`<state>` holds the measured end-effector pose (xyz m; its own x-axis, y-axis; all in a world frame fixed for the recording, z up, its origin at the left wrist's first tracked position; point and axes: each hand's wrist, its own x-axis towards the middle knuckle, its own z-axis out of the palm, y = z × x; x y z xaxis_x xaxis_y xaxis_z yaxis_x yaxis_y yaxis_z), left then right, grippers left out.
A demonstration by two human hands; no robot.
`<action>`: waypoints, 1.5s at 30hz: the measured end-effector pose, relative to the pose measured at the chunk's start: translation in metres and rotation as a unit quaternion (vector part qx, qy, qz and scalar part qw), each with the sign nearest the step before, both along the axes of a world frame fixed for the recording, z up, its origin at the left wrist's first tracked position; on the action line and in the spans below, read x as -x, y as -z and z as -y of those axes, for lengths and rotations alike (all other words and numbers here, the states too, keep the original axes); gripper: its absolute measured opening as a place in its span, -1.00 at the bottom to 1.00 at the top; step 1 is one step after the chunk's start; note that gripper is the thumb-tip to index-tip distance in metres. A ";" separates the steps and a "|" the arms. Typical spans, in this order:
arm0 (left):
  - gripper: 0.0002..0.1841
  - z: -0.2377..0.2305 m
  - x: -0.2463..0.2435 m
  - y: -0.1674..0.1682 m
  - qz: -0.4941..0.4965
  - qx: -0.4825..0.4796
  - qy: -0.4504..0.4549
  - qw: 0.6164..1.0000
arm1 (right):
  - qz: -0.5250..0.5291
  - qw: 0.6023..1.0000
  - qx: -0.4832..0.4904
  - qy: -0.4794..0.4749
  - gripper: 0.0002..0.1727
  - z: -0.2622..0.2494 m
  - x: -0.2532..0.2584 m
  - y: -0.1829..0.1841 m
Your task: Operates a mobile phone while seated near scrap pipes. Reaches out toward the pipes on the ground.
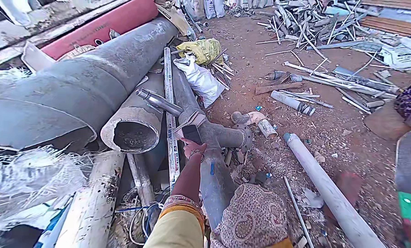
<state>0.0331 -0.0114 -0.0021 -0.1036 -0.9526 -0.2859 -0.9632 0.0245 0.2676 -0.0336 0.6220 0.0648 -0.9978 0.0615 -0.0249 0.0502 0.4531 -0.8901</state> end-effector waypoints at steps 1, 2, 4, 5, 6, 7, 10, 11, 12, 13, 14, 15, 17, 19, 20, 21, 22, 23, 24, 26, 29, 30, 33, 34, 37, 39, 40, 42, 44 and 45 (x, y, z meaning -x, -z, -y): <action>0.39 0.000 -0.005 -0.005 -0.010 -0.010 -0.001 1.000 | 0.017 1.000 0.017 -0.004 -0.53 0.011 -0.003 -0.001; 0.37 0.000 -0.010 -0.009 -0.033 -0.025 -0.006 0.999 | 0.024 0.999 0.035 -0.007 -0.58 0.019 -0.006 0.000; 0.28 -0.001 -0.027 -0.013 -0.121 -0.070 -0.027 0.990 | 0.039 0.998 0.051 -0.022 -0.57 0.024 -0.012 0.007; 0.19 -0.008 -0.037 -0.016 -0.180 -0.104 -0.041 0.977 | 0.048 0.997 0.052 -0.026 -0.57 0.023 -0.013 0.011; 0.04 -0.022 -0.050 -0.021 -0.234 -0.147 -0.055 0.959 | 0.057 0.997 0.053 -0.028 -0.57 0.019 -0.013 0.014; -0.11 -0.044 -0.066 -0.035 -0.274 -0.191 -0.057 0.941 | 0.063 0.996 0.055 -0.025 -0.56 0.018 -0.013 0.016; 0.02 -0.141 -0.128 -0.084 -0.253 -0.284 0.075 0.922 | 0.060 0.996 0.068 0.002 -0.63 0.018 -0.009 0.020; 0.17 -0.175 -0.147 -0.094 -0.182 -0.281 0.158 0.929 | 0.064 0.995 0.072 0.007 -0.67 0.017 -0.008 0.021; 0.30 -0.208 -0.162 -0.103 -0.094 -0.270 0.238 0.928 | 0.070 0.995 0.072 0.006 -0.72 0.015 -0.007 0.022; 0.38 -0.242 -0.172 -0.112 -0.019 -0.255 0.295 0.921 | 0.076 0.995 0.071 -0.001 -0.74 0.014 -0.005 0.023; 0.40 -0.275 -0.182 -0.114 0.032 -0.218 0.338 0.915 | 0.083 0.994 0.070 -0.010 -0.74 0.014 -0.004 0.024; 0.40 -0.303 -0.194 -0.109 0.053 -0.154 0.370 0.915 | 0.092 0.994 0.063 -0.019 -0.72 0.014 -0.004 0.025; 0.37 -0.332 -0.210 -0.096 0.027 -0.017 0.414 0.910 | 0.095 0.993 0.044 -0.044 -0.66 0.014 -0.001 0.027; 0.32 -0.338 -0.210 -0.105 0.063 -0.003 0.449 0.891 | 0.094 0.993 0.020 -0.071 -0.58 0.015 -0.003 0.030; 0.31 -0.340 -0.203 -0.118 0.123 -0.057 0.456 0.880 | 0.097 0.992 0.011 -0.082 -0.55 0.014 -0.004 0.030; 0.31 -0.338 -0.193 -0.128 0.186 -0.112 0.456 0.863 | 0.096 0.991 0.008 -0.090 -0.55 0.014 -0.004 0.030; 0.32 -0.336 -0.182 -0.135 0.236 -0.151 0.455 0.845 | 0.095 0.991 0.005 -0.095 -0.56 0.013 -0.005 0.030; 0.34 -0.334 -0.173 -0.138 0.267 -0.171 0.456 0.831 | 0.095 0.991 0.003 -0.098 -0.56 0.010 -0.006 0.030; 0.35 -0.333 -0.165 -0.140 0.285 -0.178 0.459 0.822 | 0.092 0.991 0.001 -0.096 -0.57 0.008 -0.006 0.030; 0.37 -0.332 -0.150 -0.143 0.298 -0.181 0.465 0.814 | 0.088 0.993 0.001 -0.082 -0.57 0.002 -0.007 0.028; 0.36 -0.334 -0.136 -0.146 0.303 -0.186 0.475 0.805 | 0.087 0.995 0.011 -0.049 -0.59 -0.005 -0.009 0.024; 0.34 -0.332 -0.133 -0.148 0.300 -0.195 0.482 0.800 | 0.087 0.995 0.017 -0.038 -0.58 -0.006 -0.010 0.022; 0.21 -0.306 -0.131 -0.155 0.268 -0.210 0.513 0.788 | 0.084 0.996 0.028 -0.023 -0.61 -0.009 -0.013 0.021; 0.13 -0.292 -0.131 -0.159 0.253 -0.195 0.529 0.787 | 0.083 0.996 0.030 -0.024 -0.61 -0.009 -0.013 0.021; -0.09 -0.251 -0.119 -0.170 0.235 -0.089 0.582 0.774 | 0.090 0.995 0.026 -0.025 -0.59 -0.008 -0.016 0.018; 0.03 -0.231 -0.108 -0.158 0.211 -0.007 0.637 0.741 | 0.092 0.995 0.020 -0.028 -0.59 -0.003 -0.020 0.014; 0.13 -0.224 -0.104 -0.148 0.194 0.019 0.677 0.709 | 0.090 0.995 0.017 -0.032 -0.59 -0.002 -0.022 0.012; 0.28 -0.220 -0.095 -0.130 0.177 0.028 0.757 0.628 | 0.083 0.996 0.013 -0.043 -0.58 0.001 -0.026 0.010; 0.38 -0.225 -0.085 -0.117 0.148 0.020 0.821 0.551 | 0.079 0.996 0.013 -0.047 -0.59 0.001 -0.029 0.010; 0.41 -0.229 -0.079 -0.114 0.148 0.004 0.841 0.521 | 0.078 0.996 0.013 -0.044 -0.59 0.001 -0.031 0.010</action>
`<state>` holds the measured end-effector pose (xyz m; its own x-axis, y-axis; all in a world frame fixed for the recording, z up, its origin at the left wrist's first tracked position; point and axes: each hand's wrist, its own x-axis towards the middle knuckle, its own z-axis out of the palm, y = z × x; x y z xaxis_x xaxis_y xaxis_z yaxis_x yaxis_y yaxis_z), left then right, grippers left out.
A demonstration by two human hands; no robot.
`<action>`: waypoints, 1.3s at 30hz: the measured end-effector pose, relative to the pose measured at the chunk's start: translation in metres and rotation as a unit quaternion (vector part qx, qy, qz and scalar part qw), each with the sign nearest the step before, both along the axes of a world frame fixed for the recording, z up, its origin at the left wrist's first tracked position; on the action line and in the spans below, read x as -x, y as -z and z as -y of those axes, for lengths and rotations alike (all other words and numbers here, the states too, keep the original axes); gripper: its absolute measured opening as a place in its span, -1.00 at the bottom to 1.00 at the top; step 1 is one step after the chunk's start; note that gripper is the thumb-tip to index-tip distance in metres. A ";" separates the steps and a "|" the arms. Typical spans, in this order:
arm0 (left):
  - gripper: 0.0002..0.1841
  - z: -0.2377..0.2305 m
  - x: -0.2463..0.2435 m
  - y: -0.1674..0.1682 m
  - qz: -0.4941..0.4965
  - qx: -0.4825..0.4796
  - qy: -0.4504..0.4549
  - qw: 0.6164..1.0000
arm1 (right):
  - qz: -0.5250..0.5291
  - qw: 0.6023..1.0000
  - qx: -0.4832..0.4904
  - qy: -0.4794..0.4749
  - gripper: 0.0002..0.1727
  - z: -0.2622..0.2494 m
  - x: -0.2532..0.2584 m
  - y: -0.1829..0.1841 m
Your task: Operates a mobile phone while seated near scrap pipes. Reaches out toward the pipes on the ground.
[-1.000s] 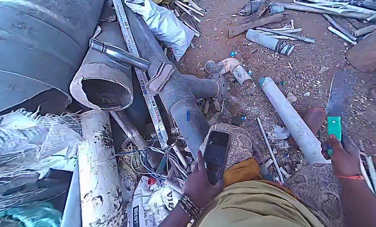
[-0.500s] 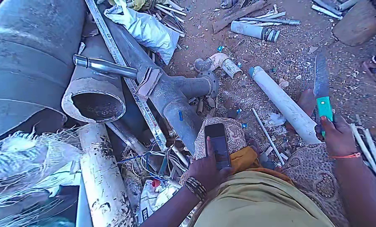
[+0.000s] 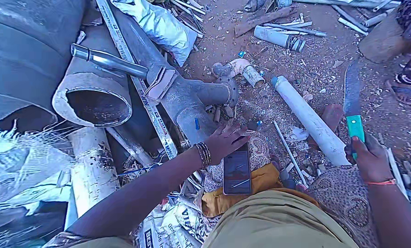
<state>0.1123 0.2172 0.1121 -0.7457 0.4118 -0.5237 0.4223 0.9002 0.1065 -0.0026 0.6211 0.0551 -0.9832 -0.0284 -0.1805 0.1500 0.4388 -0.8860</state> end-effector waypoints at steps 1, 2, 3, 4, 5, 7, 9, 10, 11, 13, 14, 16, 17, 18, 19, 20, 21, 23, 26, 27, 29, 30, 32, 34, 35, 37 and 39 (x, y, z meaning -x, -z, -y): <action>0.42 -0.004 0.006 0.002 0.023 -0.002 0.026 0.999 | 0.001 1.000 0.000 0.004 -0.58 -0.001 -0.002 0.000; 0.42 -0.007 0.013 0.004 0.049 -0.001 0.040 0.998 | 0.000 1.000 0.001 0.008 -0.59 -0.002 -0.003 -0.001; 0.40 -0.008 0.020 0.005 0.067 -0.001 0.048 0.997 | 0.000 1.000 0.005 0.013 -0.60 -0.002 -0.005 -0.002; 0.37 -0.007 0.025 0.005 0.077 -0.004 0.050 0.996 | 0.001 1.000 0.009 0.017 -0.62 -0.002 -0.006 -0.003; 0.31 -0.004 0.030 0.005 0.080 -0.005 0.051 0.996 | 0.002 1.000 0.015 0.021 -0.63 -0.003 -0.006 -0.003; 0.20 0.000 0.036 0.005 0.077 -0.012 0.041 0.996 | 0.002 0.999 0.023 0.027 -0.65 -0.004 -0.005 -0.002; 0.25 -0.002 0.034 0.006 0.083 -0.020 0.039 0.996 | 0.002 0.999 0.021 0.028 -0.65 -0.005 -0.005 0.000; 0.32 -0.005 0.032 0.005 0.092 -0.021 0.039 0.995 | 0.002 0.999 0.019 0.029 -0.65 -0.006 -0.005 0.001; 0.38 -0.008 0.031 0.006 0.100 -0.029 0.039 0.994 | 0.003 0.999 0.017 0.029 -0.65 -0.006 -0.004 0.002; 0.45 -0.011 0.032 0.006 0.118 -0.038 0.029 0.992 | 0.008 0.999 0.017 0.031 -0.69 -0.006 -0.002 0.004; 0.46 -0.012 0.034 0.005 0.125 -0.042 0.018 0.991 | 0.010 0.999 0.016 0.031 -0.70 -0.005 -0.001 0.004; 0.45 -0.011 0.037 0.001 0.139 -0.054 -0.018 0.989 | 0.013 0.999 0.015 0.025 -0.68 -0.003 0.001 0.005; 0.43 -0.010 0.037 -0.001 0.141 -0.057 -0.037 0.988 | 0.013 1.000 0.015 0.023 -0.66 -0.003 0.001 0.007; 0.39 -0.009 0.038 -0.004 0.141 -0.059 -0.060 0.986 | 0.014 1.000 0.015 0.021 -0.65 -0.003 0.002 0.007; 0.31 -0.007 0.037 -0.006 0.134 -0.068 -0.085 0.985 | 0.013 1.000 0.015 0.019 -0.64 -0.004 0.003 0.007; 0.20 -0.006 0.034 -0.007 0.120 -0.087 -0.111 0.983 | 0.015 1.000 0.013 0.018 -0.66 -0.004 0.004 0.008; 0.06 -0.004 0.029 -0.008 0.098 -0.115 -0.136 0.979 | 0.016 1.000 0.011 0.018 -0.67 -0.004 0.004 0.008; -0.17 -0.002 0.015 -0.003 0.033 -0.164 -0.167 0.972 | 0.015 1.000 0.005 0.020 -0.64 -0.006 0.007 0.009; -0.33 -0.005 -0.003 0.001 -0.034 -0.181 -0.185 0.965 | 0.016 1.000 0.004 0.021 -0.60 -0.008 0.010 0.011; -0.37 -0.007 -0.009 0.004 -0.063 -0.184 -0.187 0.963 | 0.013 1.000 0.006 0.017 -0.61 -0.008 0.011 0.013; -0.45 -0.008 -0.018 0.009 -0.121 -0.196 -0.199 0.952 | 0.020 1.000 0.008 0.006 -0.62 -0.007 0.013 0.014; -0.48 -0.008 -0.022 0.012 -0.145 -0.206 -0.208 0.945 | 0.022 1.000 0.007 0.002 -0.62 -0.005 0.013 0.013; -0.51 -0.007 -0.029 0.019 -0.186 -0.227 -0.222 0.930 | 0.022 1.000 0.006 -0.001 -0.61 -0.001 0.012 0.011; -0.53 -0.005 -0.032 0.023 -0.205 -0.235 -0.237 0.920 | 0.019 1.000 0.006 -0.006 -0.61 -0.001 0.012 0.013; -0.54 -0.004 -0.033 0.022 -0.199 -0.229 -0.244 0.921 | 0.018 1.000 0.005 -0.007 -0.60 -0.001 0.012 0.013; -0.55 0.000 -0.036 0.015 -0.160 -0.232 -0.255 0.925 | 0.018 1.000 0.003 -0.004 -0.60 -0.003 0.013 0.014; -0.54 0.006 -0.043 0.006 -0.111 -0.261 -0.260 0.923 | 0.017 1.000 0.001 0.000 -0.59 -0.005 0.012 0.014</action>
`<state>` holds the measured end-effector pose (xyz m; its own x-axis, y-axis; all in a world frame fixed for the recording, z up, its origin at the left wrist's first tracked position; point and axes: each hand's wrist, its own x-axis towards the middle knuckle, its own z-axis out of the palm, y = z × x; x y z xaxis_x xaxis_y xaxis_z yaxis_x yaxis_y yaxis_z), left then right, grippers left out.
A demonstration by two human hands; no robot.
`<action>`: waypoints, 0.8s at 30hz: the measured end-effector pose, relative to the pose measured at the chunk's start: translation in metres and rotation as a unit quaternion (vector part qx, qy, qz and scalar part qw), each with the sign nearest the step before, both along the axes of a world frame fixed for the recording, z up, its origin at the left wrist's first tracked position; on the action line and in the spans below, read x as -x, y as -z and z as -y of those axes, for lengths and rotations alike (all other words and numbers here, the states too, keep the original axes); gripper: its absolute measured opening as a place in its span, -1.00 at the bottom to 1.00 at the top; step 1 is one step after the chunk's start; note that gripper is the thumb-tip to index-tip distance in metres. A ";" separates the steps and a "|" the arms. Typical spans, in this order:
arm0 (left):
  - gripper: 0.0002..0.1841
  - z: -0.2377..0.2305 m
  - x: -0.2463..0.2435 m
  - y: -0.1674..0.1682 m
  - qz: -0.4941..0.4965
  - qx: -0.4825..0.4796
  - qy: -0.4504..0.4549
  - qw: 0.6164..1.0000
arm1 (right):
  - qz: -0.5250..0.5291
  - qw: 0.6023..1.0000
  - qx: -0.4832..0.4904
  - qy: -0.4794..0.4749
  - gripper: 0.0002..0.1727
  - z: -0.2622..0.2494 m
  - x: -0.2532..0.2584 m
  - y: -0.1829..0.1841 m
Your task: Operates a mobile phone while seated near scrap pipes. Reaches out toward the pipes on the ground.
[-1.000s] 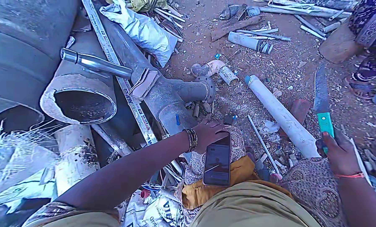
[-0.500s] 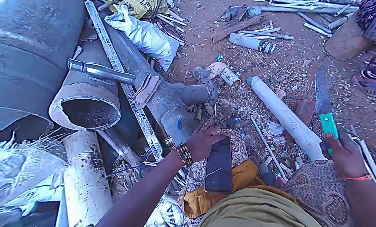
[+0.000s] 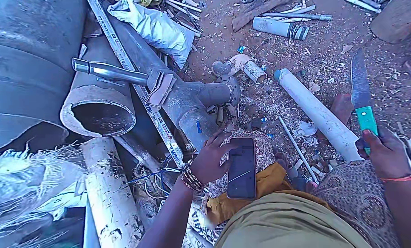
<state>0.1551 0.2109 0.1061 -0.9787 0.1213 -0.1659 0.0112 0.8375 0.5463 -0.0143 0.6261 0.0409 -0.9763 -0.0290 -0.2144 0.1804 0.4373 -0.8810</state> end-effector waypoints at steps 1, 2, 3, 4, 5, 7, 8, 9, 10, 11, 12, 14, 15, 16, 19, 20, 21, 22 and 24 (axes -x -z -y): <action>-0.53 0.003 -0.004 -0.004 0.013 -0.012 0.011 1.000 | -0.002 1.000 0.002 0.003 -0.58 -0.001 -0.001 0.000; -0.53 0.004 -0.009 -0.007 0.023 -0.019 0.019 0.999 | -0.002 1.000 0.002 0.005 -0.58 -0.001 -0.001 -0.001; -0.54 0.006 -0.014 -0.009 0.027 -0.017 0.023 0.999 | -0.005 1.000 0.003 0.005 -0.59 -0.002 -0.001 -0.002; -0.53 0.007 -0.018 -0.011 0.031 -0.005 0.025 0.999 | -0.009 1.000 0.005 0.004 -0.61 -0.002 0.000 -0.002; -0.52 0.008 -0.023 -0.012 0.042 0.011 0.024 0.999 | -0.013 1.000 0.004 0.003 -0.63 -0.003 0.000 -0.001; -0.50 0.006 -0.033 -0.015 0.068 0.032 0.031 0.997 | -0.014 1.000 0.004 0.003 -0.68 -0.005 0.000 0.000; -0.50 0.003 -0.038 -0.016 0.072 0.034 0.042 0.996 | -0.014 1.000 0.004 0.003 -0.68 -0.005 0.000 0.001; -0.51 -0.001 -0.042 -0.015 0.066 0.030 0.057 0.996 | -0.014 1.000 0.004 0.004 -0.69 -0.005 0.000 0.001; -0.52 -0.006 -0.046 -0.015 0.069 0.025 0.072 0.995 | -0.012 1.000 0.004 0.005 -0.69 -0.004 0.000 0.000; -0.54 -0.010 -0.049 -0.014 0.068 0.022 0.083 0.994 | -0.013 1.000 0.005 0.008 -0.70 -0.003 0.000 0.000; -0.55 -0.013 -0.051 -0.012 0.067 0.026 0.092 0.993 | -0.015 1.000 0.005 0.008 -0.71 -0.002 0.001 0.000; -0.55 -0.016 -0.053 -0.008 0.080 0.032 0.099 0.991 | -0.016 1.000 0.005 0.008 -0.74 -0.002 0.001 0.001; -0.55 -0.018 -0.052 -0.009 0.097 0.036 0.099 0.990 | -0.015 1.000 0.006 0.007 -0.73 -0.003 0.002 0.001; -0.54 -0.019 -0.050 -0.009 0.112 0.043 0.099 0.988 | -0.014 1.000 0.007 0.007 -0.73 -0.003 0.002 0.001; -0.50 -0.019 -0.048 -0.002 0.101 0.057 0.085 0.990 | -0.009 1.000 -0.003 0.000 -0.67 -0.002 0.001 -0.001; -0.49 -0.018 -0.047 0.001 0.092 0.061 0.076 0.991 | -0.012 1.000 -0.004 -0.003 -0.67 -0.003 0.001 -0.001; -0.49 -0.017 -0.046 0.003 0.079 0.068 0.069 0.992 | -0.014 1.000 -0.003 -0.004 -0.68 -0.004 0.001 0.000; -0.49 -0.017 -0.044 0.006 0.071 0.076 0.063 0.993 | -0.013 1.000 -0.001 -0.005 -0.69 -0.005 0.002 0.001; -0.46 -0.015 -0.039 0.008 0.068 0.083 0.057 0.993 | -0.014 1.000 -0.001 -0.002 -0.68 -0.005 0.002 0.001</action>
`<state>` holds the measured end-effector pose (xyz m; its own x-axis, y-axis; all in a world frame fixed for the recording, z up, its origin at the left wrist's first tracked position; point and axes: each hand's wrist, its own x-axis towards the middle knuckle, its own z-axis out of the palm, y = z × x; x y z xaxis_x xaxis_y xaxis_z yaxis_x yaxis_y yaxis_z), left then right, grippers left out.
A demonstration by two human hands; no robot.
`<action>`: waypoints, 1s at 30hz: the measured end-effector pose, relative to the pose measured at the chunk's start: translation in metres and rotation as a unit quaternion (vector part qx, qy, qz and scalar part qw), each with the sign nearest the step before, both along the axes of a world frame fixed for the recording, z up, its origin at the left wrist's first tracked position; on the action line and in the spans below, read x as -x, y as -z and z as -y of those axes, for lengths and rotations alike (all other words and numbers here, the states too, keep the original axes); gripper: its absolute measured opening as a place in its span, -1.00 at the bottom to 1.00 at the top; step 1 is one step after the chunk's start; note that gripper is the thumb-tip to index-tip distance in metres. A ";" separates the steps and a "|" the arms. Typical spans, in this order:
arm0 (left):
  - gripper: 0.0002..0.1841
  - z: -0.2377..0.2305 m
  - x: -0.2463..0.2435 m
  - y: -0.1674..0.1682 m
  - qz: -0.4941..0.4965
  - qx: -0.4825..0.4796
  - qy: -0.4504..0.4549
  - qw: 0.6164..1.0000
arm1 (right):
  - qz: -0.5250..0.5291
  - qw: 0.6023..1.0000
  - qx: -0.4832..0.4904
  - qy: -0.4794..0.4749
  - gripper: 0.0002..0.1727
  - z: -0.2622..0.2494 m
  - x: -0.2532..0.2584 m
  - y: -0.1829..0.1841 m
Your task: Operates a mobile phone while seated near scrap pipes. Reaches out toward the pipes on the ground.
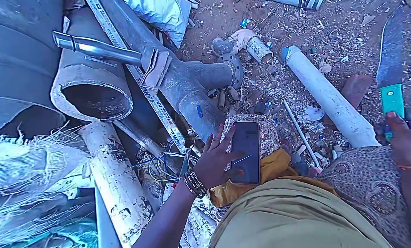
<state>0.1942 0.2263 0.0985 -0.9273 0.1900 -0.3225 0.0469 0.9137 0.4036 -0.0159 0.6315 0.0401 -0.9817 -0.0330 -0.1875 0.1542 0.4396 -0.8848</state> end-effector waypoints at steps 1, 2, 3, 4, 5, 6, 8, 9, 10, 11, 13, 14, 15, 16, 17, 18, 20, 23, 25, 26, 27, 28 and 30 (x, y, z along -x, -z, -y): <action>-0.45 0.000 0.002 0.000 0.004 0.000 -0.003 1.000 | 0.002 1.000 -0.001 0.002 -0.68 0.000 0.000 -0.001; -0.45 0.000 0.004 0.000 0.009 0.000 -0.005 1.000 | 0.003 1.000 -0.004 0.004 -0.67 0.000 -0.001 -0.001; -0.45 0.000 0.005 -0.001 0.012 0.001 -0.004 1.000 | 0.005 1.000 -0.007 0.003 -0.66 0.000 -0.001 -0.002; -0.45 0.000 0.006 -0.001 0.014 0.002 -0.005 1.000 | 0.004 1.000 -0.010 0.002 -0.66 0.001 -0.001 -0.003; -0.45 -0.001 0.007 -0.002 0.012 -0.001 -0.006 1.000 | 0.003 1.000 -0.011 0.002 -0.67 0.001 -0.001 -0.003; -0.44 -0.002 0.006 -0.001 0.001 -0.005 -0.008 1.000 | 0.004 1.000 -0.011 0.003 -0.67 0.002 -0.001 -0.004; -0.34 -0.006 0.003 0.002 -0.045 -0.019 -0.023 0.999 | 0.010 1.000 -0.007 0.007 -0.67 0.002 -0.001 -0.004; -0.25 -0.010 0.000 0.005 -0.071 -0.029 -0.038 0.996 | 0.010 1.000 -0.004 0.009 -0.67 0.002 -0.001 -0.003; -0.15 -0.014 -0.001 0.007 -0.092 -0.033 -0.055 0.994 | 0.007 1.000 0.001 0.013 -0.67 0.001 -0.001 -0.003; -0.07 -0.019 -0.002 0.008 -0.101 -0.032 -0.069 0.992 | 0.004 1.000 0.006 0.013 -0.68 0.001 0.000 -0.001; 0.02 -0.027 -0.003 0.008 -0.099 -0.027 -0.087 0.991 | 0.002 1.000 0.007 0.012 -0.68 0.001 0.000 -0.001; 0.03 -0.030 -0.003 0.008 -0.101 -0.027 -0.091 0.990 | 0.003 1.000 0.007 0.013 -0.70 0.002 0.000 -0.001; 0.04 -0.033 -0.004 0.009 -0.102 -0.026 -0.093 0.990 | 0.004 1.000 0.006 0.013 -0.70 0.003 -0.001 -0.002; 0.04 -0.035 -0.004 0.009 -0.101 -0.024 -0.092 0.990 | 0.005 1.000 0.004 0.013 -0.69 0.004 -0.001 -0.003; 0.05 -0.037 -0.003 0.010 -0.101 -0.021 -0.089 0.991 | 0.007 1.000 0.002 0.012 -0.68 0.003 -0.001 -0.003; 0.05 -0.039 -0.002 0.010 -0.103 -0.019 -0.084 0.991 | 0.008 1.000 0.000 0.012 -0.67 0.003 -0.001 -0.003; 0.06 -0.042 -0.001 0.012 -0.109 -0.004 -0.069 0.992 | 0.014 1.000 -0.002 0.012 -0.66 0.002 0.000 -0.003; 0.06 -0.045 0.001 0.014 -0.102 0.003 -0.058 0.993 | 0.011 1.000 0.000 0.012 -0.67 0.000 0.000 -0.001; 0.07 -0.047 0.002 0.014 -0.092 0.006 -0.054 0.994 | 0.008 1.000 0.001 0.011 -0.71 0.000 0.000 -0.002; 0.08 -0.048 0.002 0.015 -0.092 0.009 -0.050 0.994 | 0.007 1.000 0.000 0.009 -0.70 -0.001 0.000 -0.002; 0.08 -0.049 0.003 0.015 -0.096 0.013 -0.047 0.994 | 0.006 1.000 0.000 0.007 -0.69 -0.001 0.001 -0.002; 0.09 -0.049 0.002 0.016 -0.097 0.015 -0.044 0.994 | 0.007 1.000 -0.003 0.006 -0.68 -0.001 0.001 -0.002; 0.09 -0.050 0.003 0.016 -0.090 0.014 -0.044 0.995 | 0.008 1.000 -0.005 0.006 -0.66 0.000 0.001 -0.002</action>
